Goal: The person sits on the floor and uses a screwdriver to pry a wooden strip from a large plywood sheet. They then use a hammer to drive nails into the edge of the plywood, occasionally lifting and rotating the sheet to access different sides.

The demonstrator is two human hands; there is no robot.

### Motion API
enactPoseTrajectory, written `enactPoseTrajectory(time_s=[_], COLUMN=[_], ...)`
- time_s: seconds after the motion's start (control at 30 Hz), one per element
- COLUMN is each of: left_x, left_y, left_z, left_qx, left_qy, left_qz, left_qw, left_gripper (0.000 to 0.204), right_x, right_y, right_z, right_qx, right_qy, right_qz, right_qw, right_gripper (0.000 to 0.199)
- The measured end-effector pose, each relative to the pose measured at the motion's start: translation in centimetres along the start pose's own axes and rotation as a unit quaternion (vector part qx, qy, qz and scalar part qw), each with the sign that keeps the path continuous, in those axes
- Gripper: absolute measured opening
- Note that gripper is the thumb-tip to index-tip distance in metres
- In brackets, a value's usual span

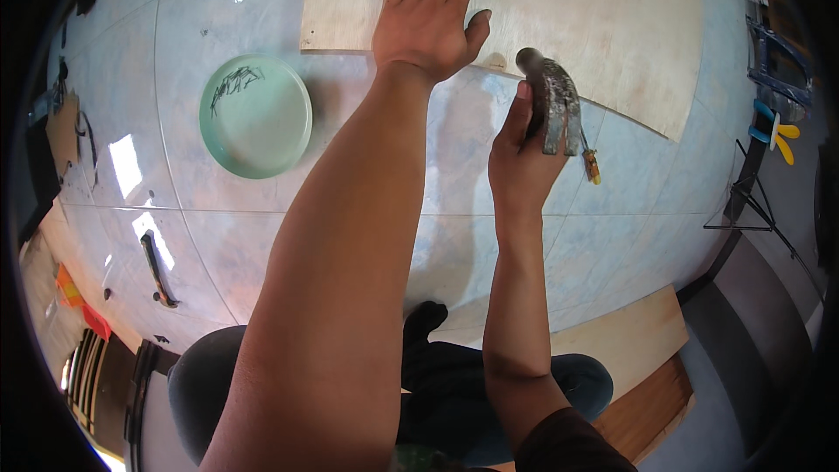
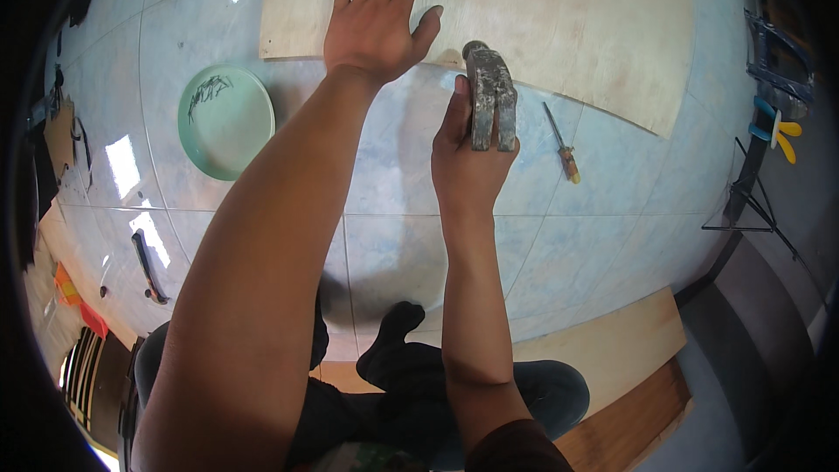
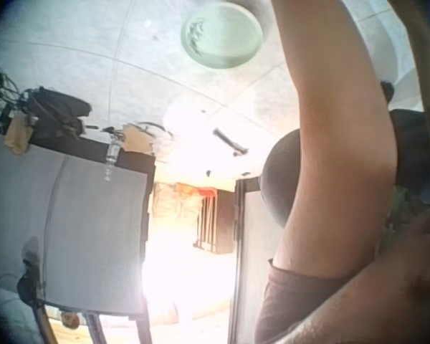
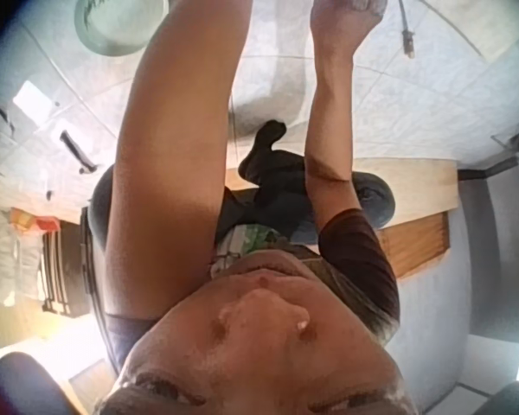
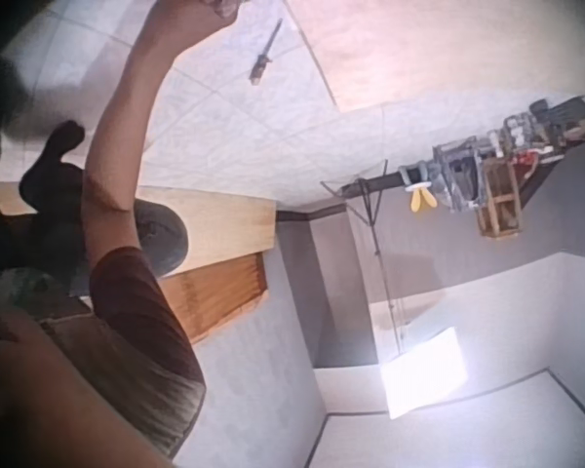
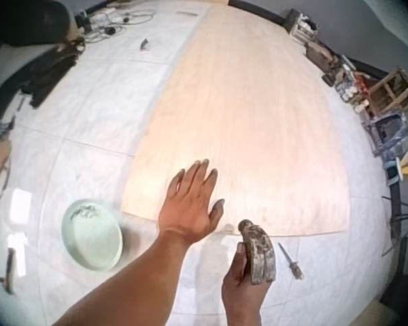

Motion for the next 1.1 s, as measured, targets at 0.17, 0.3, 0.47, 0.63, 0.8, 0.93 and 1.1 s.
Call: enactPoseTrajectory(time_s=[0.17,0.3,0.47,0.63,0.8,0.93,1.1], left_x=[0.5,0.3,0.2,0.4,-0.1,0.7,0.0], left_y=[0.1,0.3,0.1,0.1,0.0,0.2,-0.1], left_z=[0.0,-0.1,0.0,-0.1,0.0,-0.1,0.1], left_qx=[0.007,0.002,0.004,0.002,0.001,0.006,0.002], left_qy=[0.003,-0.003,0.004,-0.002,0.008,-0.005,0.007], left_qz=[0.012,0.007,0.003,0.009,0.004,0.015,0.004], left_qw=[1.0,1.0,1.0,1.0,1.0,1.0,1.0], left_gripper=[0.066,0.067,0.067,0.068,0.068,0.067,0.067], right_x=[-0.7,-0.6,0.4,-1.1,0.1,-1.6,-0.3], right_y=[-0.3,0.6,-0.1,-0.5,-0.5,-0.4,-0.1], right_z=[0.3,0.0,1.2,-0.8,0.2,-0.9,0.0], right_qx=[0.014,0.042,0.019,-0.03,-0.007,0.021,0.017], right_qy=[-0.019,-0.016,0.002,-0.005,0.021,-0.042,0.028], right_qz=[0.004,-0.036,-0.041,0.005,-0.022,0.017,-0.026], right_qw=[1.0,0.998,0.999,1.0,1.0,0.999,0.999], right_gripper=[0.016,0.016,0.016,0.02,0.019,0.016,0.022])
Point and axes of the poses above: each hand's wrist, its own y-axis towards the middle knuckle, its own x-axis out of the back of the hand, z = x × y, the point moved 1 cm from there along y, towards the middle knuckle, and after that the axes turned 11 degrees about z, right-handed, at the moved point
